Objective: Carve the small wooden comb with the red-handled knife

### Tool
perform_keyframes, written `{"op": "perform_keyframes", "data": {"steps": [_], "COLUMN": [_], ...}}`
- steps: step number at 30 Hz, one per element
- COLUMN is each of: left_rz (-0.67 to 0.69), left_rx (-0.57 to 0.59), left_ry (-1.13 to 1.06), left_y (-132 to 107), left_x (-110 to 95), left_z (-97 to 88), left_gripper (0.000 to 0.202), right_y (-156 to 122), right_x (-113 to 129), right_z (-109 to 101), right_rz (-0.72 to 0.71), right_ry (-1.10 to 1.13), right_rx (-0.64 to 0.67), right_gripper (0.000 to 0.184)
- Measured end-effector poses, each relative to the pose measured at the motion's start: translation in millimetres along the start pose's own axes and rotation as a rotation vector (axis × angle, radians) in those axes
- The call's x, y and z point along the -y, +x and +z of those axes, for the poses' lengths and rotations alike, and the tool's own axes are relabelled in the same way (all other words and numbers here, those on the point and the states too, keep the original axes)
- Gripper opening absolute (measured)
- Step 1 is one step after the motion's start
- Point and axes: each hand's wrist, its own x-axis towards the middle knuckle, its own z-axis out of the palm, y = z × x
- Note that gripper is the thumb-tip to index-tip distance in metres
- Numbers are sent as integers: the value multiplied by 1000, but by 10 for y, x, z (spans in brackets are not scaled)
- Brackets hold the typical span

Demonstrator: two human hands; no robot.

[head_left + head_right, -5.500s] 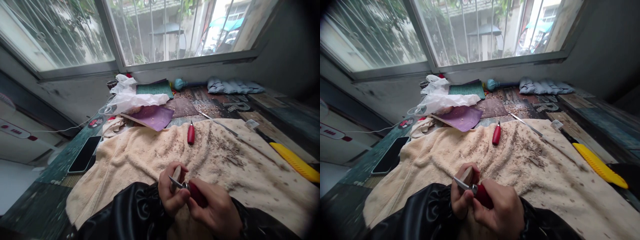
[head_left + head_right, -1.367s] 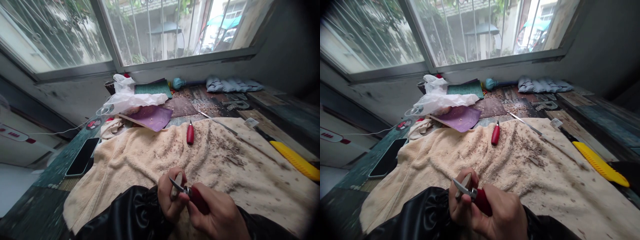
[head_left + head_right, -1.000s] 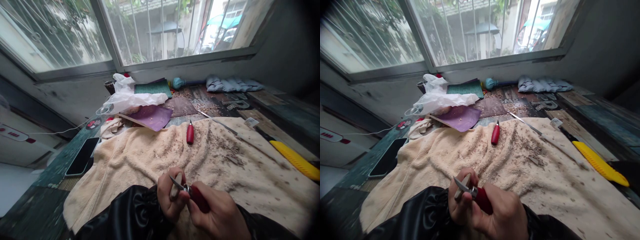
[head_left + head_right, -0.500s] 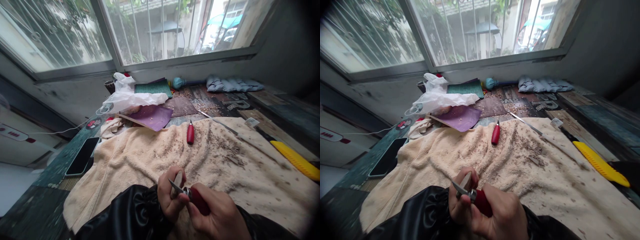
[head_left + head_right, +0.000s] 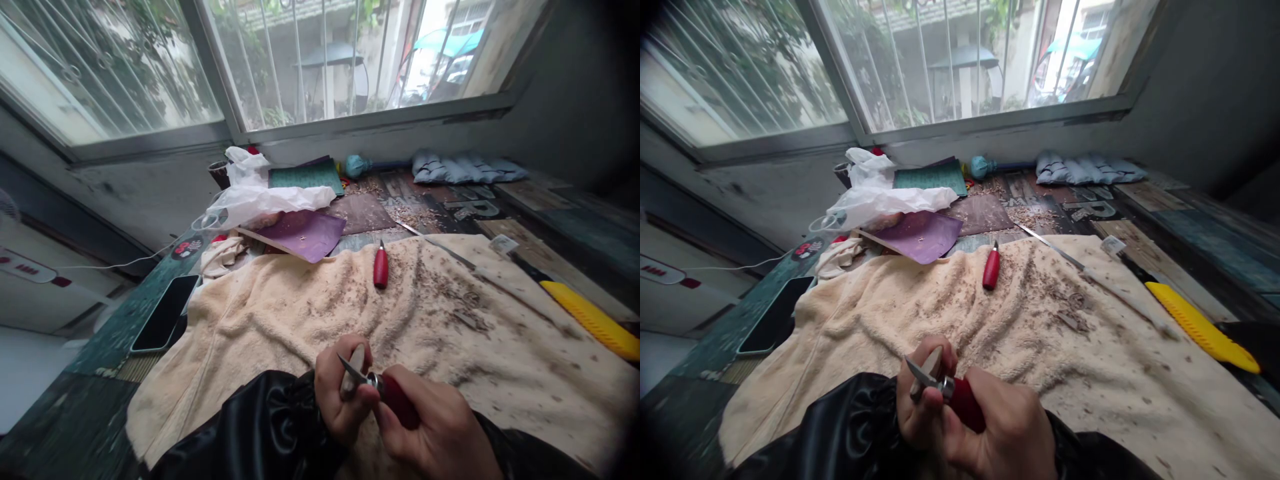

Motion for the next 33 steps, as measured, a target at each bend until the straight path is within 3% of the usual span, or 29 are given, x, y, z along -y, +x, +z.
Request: {"op": "perform_keyframes", "data": {"steps": [11, 18, 23, 29, 33], "left_rz": [-19, 32, 49, 51, 34], "left_rx": [5, -44, -5, -23, 1], "left_ry": [8, 92, -23, 32, -65], "left_y": [24, 69, 71, 60, 52], "left_x": [-43, -134, -101, -102, -69], "left_z": [-14, -17, -17, -21, -15], "left_gripper": [37, 20, 30, 24, 32], "right_y": [-11, -25, -34, -30, -40], "right_x": [-24, -101, -82, -74, -56], "right_z": [3, 20, 27, 57, 78], "right_rz": [9, 46, -5, 24, 28], "right_ry": [-31, -86, -23, -31, 17], "right_rx": [-8, -10, 36, -17, 6], "right_gripper": [27, 29, 25, 26, 24]}}
